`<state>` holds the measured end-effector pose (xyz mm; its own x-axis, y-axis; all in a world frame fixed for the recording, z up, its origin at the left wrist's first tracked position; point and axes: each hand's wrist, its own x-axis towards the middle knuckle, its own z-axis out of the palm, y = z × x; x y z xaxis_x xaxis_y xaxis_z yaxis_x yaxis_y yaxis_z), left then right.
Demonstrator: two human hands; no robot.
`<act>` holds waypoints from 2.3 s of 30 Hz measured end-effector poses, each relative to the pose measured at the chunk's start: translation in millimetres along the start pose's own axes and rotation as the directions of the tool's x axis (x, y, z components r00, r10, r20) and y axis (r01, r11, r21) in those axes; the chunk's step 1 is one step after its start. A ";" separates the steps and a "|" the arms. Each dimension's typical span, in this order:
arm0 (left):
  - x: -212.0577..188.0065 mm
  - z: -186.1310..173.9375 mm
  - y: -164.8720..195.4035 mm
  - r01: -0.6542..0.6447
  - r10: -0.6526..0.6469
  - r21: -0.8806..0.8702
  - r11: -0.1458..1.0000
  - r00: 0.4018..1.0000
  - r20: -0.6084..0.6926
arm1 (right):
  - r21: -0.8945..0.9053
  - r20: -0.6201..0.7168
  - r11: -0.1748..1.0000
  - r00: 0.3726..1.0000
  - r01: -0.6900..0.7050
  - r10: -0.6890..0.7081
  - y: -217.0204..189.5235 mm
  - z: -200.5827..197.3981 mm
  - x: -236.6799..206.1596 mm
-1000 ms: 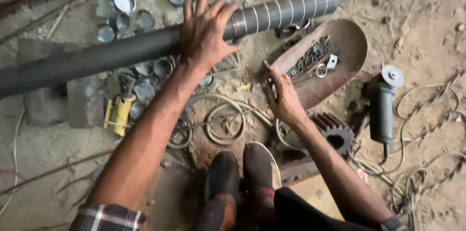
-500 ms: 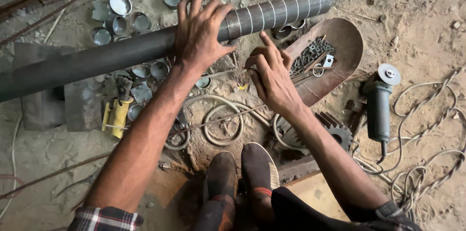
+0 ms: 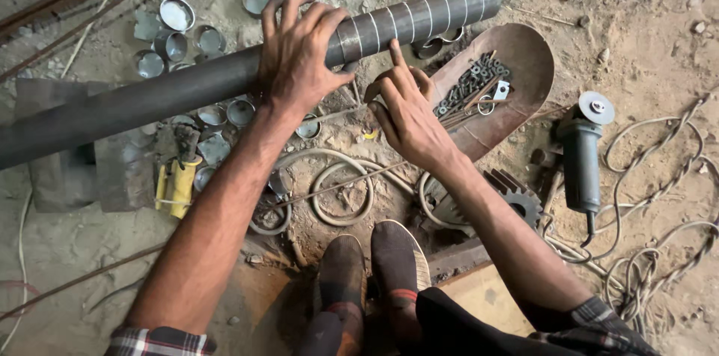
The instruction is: The person places multiple small metal rings onto a long metal pipe, spacing them evenly along its length. The person repeatedly adjusts the rings by hand to ensure they are aligned and properly positioned.
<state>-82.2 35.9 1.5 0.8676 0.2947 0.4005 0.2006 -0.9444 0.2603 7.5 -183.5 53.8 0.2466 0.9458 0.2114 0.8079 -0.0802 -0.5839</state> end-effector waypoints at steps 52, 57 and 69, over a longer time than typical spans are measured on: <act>29.7 4.2 -3.8 0.204 -0.179 -0.114 0.972 0.964 0.199 | -0.202 0.137 0.968 0.983 0.149 -0.123 4.1 -56.6 128.2; 38.5 7.5 -1.6 0.286 -0.241 -0.159 0.945 0.937 0.251 | -0.214 0.223 0.972 0.974 0.097 -0.048 13.9 -47.7 134.0; 34.7 0.4 -2.1 0.273 -0.221 -0.178 0.946 0.939 0.263 | -0.194 0.182 0.957 0.967 0.215 -0.181 22.5 -61.2 140.3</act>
<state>-52.3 48.1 14.5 0.8900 0.4475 0.0874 0.3453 -0.7867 0.5117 92.9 -71.9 118.3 -0.0049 0.9859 0.1673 0.9303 0.0658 -0.3609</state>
